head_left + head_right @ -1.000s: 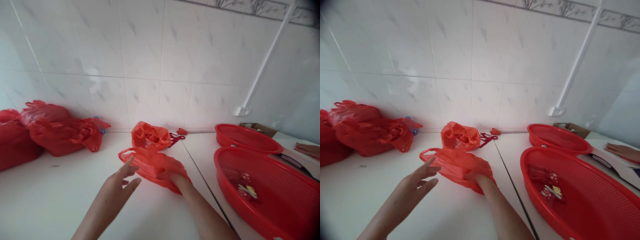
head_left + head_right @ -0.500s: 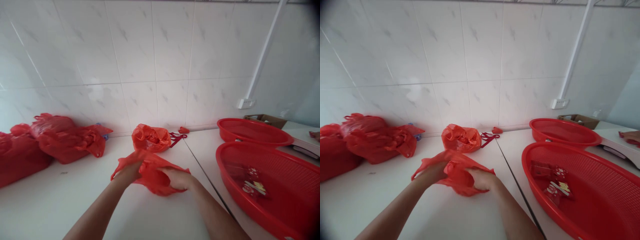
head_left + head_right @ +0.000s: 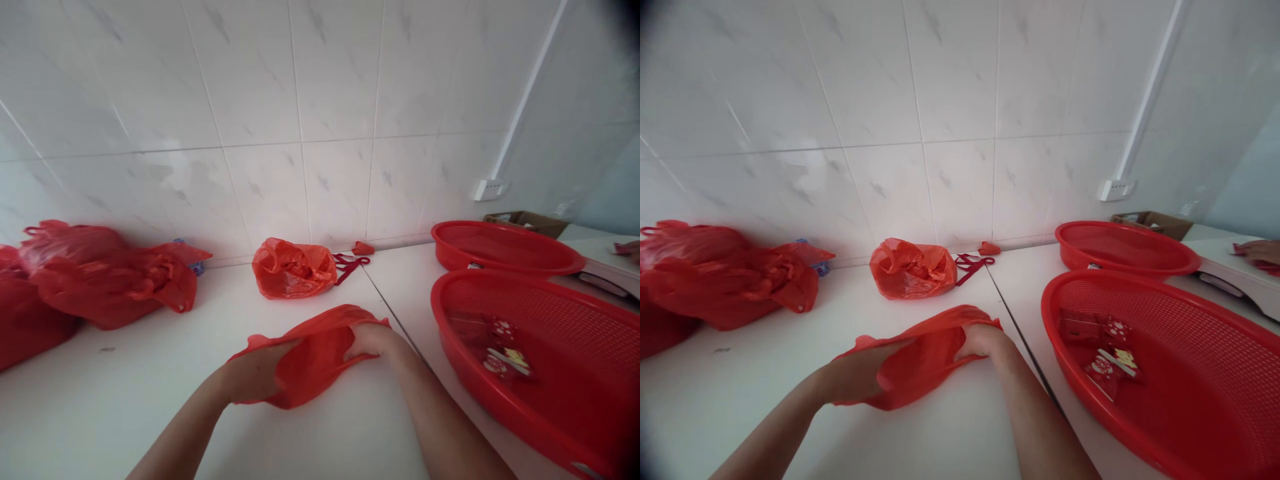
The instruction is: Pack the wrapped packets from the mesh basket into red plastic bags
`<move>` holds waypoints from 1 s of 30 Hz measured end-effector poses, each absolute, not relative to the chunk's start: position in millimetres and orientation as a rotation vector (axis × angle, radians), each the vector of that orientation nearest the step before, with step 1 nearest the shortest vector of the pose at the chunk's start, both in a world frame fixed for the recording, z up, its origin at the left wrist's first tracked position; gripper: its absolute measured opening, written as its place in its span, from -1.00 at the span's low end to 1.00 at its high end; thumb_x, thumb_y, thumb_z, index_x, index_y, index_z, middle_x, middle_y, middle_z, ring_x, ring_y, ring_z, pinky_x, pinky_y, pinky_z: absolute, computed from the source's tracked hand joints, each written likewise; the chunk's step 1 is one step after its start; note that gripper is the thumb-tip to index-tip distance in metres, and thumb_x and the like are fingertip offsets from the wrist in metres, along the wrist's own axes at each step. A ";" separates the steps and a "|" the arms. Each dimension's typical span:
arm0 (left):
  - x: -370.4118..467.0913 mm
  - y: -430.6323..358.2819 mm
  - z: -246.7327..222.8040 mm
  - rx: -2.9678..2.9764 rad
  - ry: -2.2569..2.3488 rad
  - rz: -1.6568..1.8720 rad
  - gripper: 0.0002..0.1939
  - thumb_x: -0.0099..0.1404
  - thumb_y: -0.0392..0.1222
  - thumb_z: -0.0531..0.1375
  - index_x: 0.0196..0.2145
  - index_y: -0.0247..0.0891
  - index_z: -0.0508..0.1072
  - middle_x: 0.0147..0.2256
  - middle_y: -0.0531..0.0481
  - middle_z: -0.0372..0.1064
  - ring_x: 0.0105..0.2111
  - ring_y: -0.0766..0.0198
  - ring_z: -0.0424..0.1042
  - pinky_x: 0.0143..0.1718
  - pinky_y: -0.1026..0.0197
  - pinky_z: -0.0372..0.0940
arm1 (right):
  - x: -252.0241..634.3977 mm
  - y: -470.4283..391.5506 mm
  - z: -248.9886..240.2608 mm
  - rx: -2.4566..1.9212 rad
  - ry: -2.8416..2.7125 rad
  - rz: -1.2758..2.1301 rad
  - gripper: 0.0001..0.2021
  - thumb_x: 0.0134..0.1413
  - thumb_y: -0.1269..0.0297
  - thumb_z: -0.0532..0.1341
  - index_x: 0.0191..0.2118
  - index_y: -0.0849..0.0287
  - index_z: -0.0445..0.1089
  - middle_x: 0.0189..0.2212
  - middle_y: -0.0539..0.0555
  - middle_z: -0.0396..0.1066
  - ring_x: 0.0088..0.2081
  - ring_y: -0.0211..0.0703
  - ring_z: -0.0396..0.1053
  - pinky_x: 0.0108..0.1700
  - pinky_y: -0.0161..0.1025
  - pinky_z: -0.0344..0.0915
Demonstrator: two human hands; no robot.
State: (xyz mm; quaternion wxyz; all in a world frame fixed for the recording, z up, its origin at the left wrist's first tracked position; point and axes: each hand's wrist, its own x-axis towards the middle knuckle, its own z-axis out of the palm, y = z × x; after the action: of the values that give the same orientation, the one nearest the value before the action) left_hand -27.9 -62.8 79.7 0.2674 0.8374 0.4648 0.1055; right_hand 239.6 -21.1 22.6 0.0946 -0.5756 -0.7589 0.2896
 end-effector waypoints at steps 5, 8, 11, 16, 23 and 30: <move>-24.0 -67.1 82.6 2.170 1.348 0.301 -0.45 0.07 -0.17 0.14 0.06 0.10 0.33 0.02 0.10 0.36 -0.08 0.13 0.41 -0.19 0.18 0.34 | 236.3 -23.9 30.6 -1.493 -2.399 0.927 -0.50 -0.32 0.13 0.36 -0.10 0.02 0.44 -0.12 0.00 0.45 -0.13 -0.05 0.38 -0.11 -0.22 0.25; -18.7 -57.6 76.1 2.138 1.396 0.499 -0.50 0.13 -0.09 0.12 0.06 0.07 0.31 0.01 0.07 0.35 -0.17 0.22 0.44 -0.23 0.23 0.34 | 233.0 -30.2 39.2 -1.555 -2.266 1.002 -0.39 -0.30 0.01 0.35 0.00 -0.03 0.36 -0.06 0.01 0.41 -0.10 -0.02 0.37 -0.13 -0.21 0.26; -17.9 -40.9 60.5 2.167 1.568 0.643 -0.48 0.14 -0.06 0.14 0.09 -0.01 0.25 0.03 0.00 0.33 -0.26 0.24 0.44 -0.18 0.17 0.30 | 229.6 -34.3 41.3 -1.634 -2.013 1.011 -0.49 -0.06 -0.19 0.14 -0.07 0.02 0.39 -0.13 0.04 0.44 -0.15 -0.03 0.39 -0.16 -0.19 0.26; -26.2 -25.5 32.9 2.187 1.804 0.450 -0.19 0.01 -0.08 0.25 0.20 -0.09 0.06 -0.10 -0.11 0.41 -0.18 0.09 0.43 -0.26 0.17 0.28 | 228.4 -24.0 25.5 -1.612 -1.791 0.949 -0.55 0.11 -0.13 0.02 -0.13 0.10 0.38 -0.23 0.08 0.45 -0.22 -0.09 0.39 -0.20 -0.22 0.25; -37.2 -32.8 32.2 2.310 1.624 0.259 -0.33 -0.01 -0.23 0.21 0.09 0.06 0.26 -0.08 0.03 0.43 -0.11 0.06 0.40 -0.27 0.20 0.28 | 242.8 -11.6 12.3 -1.269 -1.611 1.383 -0.57 0.08 -0.11 0.05 -0.44 0.21 0.30 -0.49 0.02 0.39 -0.47 -0.28 0.30 -0.35 -0.32 0.20; -22.5 -47.6 36.1 2.656 1.430 0.858 -0.65 0.31 -0.12 0.03 0.03 -0.15 0.35 -0.08 -0.14 0.38 -0.11 0.12 0.38 -0.13 0.10 0.28 | 229.7 -11.5 12.7 -1.499 -1.632 1.146 -0.56 0.02 -0.12 0.11 -0.25 0.21 0.31 -0.43 0.03 0.41 -0.42 -0.22 0.34 -0.35 -0.28 0.21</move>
State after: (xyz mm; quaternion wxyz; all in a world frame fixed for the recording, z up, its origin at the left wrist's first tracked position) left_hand -22.5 -47.6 36.1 0.0026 0.8469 0.4560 0.2735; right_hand 229.7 -11.5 12.7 0.3178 -0.5696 -0.6204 0.4356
